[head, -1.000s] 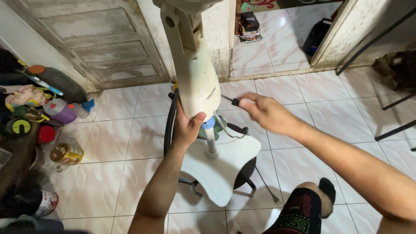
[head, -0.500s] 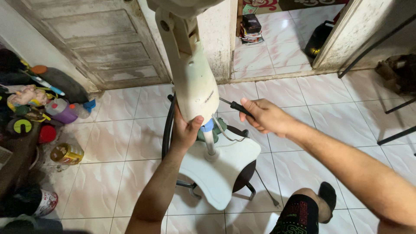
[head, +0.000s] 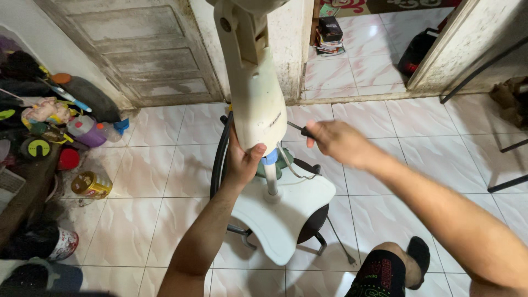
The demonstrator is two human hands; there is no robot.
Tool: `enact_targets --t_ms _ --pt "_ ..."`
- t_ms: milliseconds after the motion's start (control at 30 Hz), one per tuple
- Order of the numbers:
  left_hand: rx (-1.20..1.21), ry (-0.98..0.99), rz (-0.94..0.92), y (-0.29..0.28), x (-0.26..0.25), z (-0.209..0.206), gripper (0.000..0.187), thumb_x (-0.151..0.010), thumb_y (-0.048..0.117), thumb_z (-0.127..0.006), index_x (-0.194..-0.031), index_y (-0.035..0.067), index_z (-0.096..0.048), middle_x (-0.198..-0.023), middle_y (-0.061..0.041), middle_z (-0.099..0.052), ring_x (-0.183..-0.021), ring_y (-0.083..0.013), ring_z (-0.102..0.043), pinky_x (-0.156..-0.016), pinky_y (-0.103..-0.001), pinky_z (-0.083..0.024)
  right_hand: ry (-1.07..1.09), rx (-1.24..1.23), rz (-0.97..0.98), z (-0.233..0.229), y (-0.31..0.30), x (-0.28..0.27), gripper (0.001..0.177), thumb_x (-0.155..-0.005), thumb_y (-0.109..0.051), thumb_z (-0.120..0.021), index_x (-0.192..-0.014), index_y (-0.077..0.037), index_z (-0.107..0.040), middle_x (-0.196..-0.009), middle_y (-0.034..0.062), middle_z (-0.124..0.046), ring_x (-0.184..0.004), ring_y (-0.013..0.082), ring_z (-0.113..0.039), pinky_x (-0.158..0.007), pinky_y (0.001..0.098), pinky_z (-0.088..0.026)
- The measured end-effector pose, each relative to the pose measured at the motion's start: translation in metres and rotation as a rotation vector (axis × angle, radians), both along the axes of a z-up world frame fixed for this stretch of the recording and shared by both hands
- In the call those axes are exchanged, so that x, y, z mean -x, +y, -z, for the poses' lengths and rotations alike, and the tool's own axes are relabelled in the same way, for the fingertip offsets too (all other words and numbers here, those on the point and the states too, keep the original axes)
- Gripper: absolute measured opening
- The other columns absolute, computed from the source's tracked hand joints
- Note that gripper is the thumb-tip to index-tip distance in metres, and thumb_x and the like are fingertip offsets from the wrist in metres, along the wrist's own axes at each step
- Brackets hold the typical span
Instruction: The person disassembles a white electric fan by unscrewing the housing with a screwdriver and removing the outer casing. They place screws into a green bowl and wipe the exposed motor housing with a cloth.
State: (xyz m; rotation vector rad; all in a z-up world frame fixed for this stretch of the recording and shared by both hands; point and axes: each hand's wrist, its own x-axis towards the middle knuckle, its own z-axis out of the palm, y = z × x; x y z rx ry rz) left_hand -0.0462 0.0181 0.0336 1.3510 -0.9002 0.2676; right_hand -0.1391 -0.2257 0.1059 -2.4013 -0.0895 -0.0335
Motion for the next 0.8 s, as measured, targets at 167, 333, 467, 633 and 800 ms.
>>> enact_targets --t_ms 167,333,467,633,800 --pt "0.001 0.003 -0.015 -0.001 0.002 -0.003 0.088 -0.099 0.053 -0.069 -0.155 -0.003 -0.032 -0.142 -0.016 -0.053 -0.131 -0.0254 -0.055 -0.116 -0.039 -0.044 0.294 -0.300 -0.021 -0.013 -0.010 -0.018 0.034 -0.095 -0.021 -0.056 -0.119 0.003 -0.060 -0.068 0.0015 -0.051 -0.056 0.0168 -0.050 -0.052 0.0315 -0.046" --pt "0.015 -0.005 -0.026 -0.001 0.004 -0.003 0.089 -0.099 0.052 -0.068 -0.156 -0.004 -0.028 -0.144 -0.016 -0.050 -0.133 -0.0250 -0.053 -0.115 -0.039 -0.044 -0.755 0.939 0.001 -0.015 0.029 0.031 0.035 -0.093 -0.023 -0.056 -0.116 0.003 -0.059 -0.063 0.0051 -0.050 -0.051 0.0204 -0.049 -0.049 0.0338 -0.048" --pt "0.005 -0.023 -0.017 -0.002 0.003 -0.001 0.086 -0.101 0.052 -0.067 -0.156 -0.003 -0.030 -0.143 -0.016 -0.050 -0.132 -0.0249 -0.054 -0.115 -0.039 -0.045 -0.960 0.957 -0.083 -0.016 0.027 0.042 0.045 -0.082 -0.010 -0.059 -0.125 0.006 -0.059 -0.071 0.0078 -0.059 -0.058 0.0200 -0.059 -0.053 0.0297 -0.050" --pt "-0.034 -0.056 -0.038 0.001 -0.001 -0.002 0.084 -0.101 0.052 -0.067 -0.154 -0.003 -0.033 -0.142 -0.016 -0.052 -0.132 -0.0252 -0.054 -0.115 -0.039 -0.044 0.065 0.115 0.045 -0.008 0.007 -0.006 0.052 -0.111 -0.046 -0.043 -0.101 -0.001 -0.068 -0.058 -0.0003 -0.049 -0.055 0.0190 -0.051 -0.055 0.0353 -0.045" --pt "-0.012 -0.044 -0.007 0.004 -0.002 -0.002 0.085 -0.100 0.051 -0.068 -0.155 -0.003 -0.031 -0.141 -0.016 -0.053 -0.129 -0.0251 -0.056 -0.114 -0.037 -0.046 0.094 -0.048 -0.044 -0.012 -0.006 -0.016 0.053 -0.111 -0.047 -0.042 -0.106 -0.002 -0.071 -0.057 0.0010 -0.052 -0.054 0.0132 -0.051 -0.052 0.0281 -0.045"
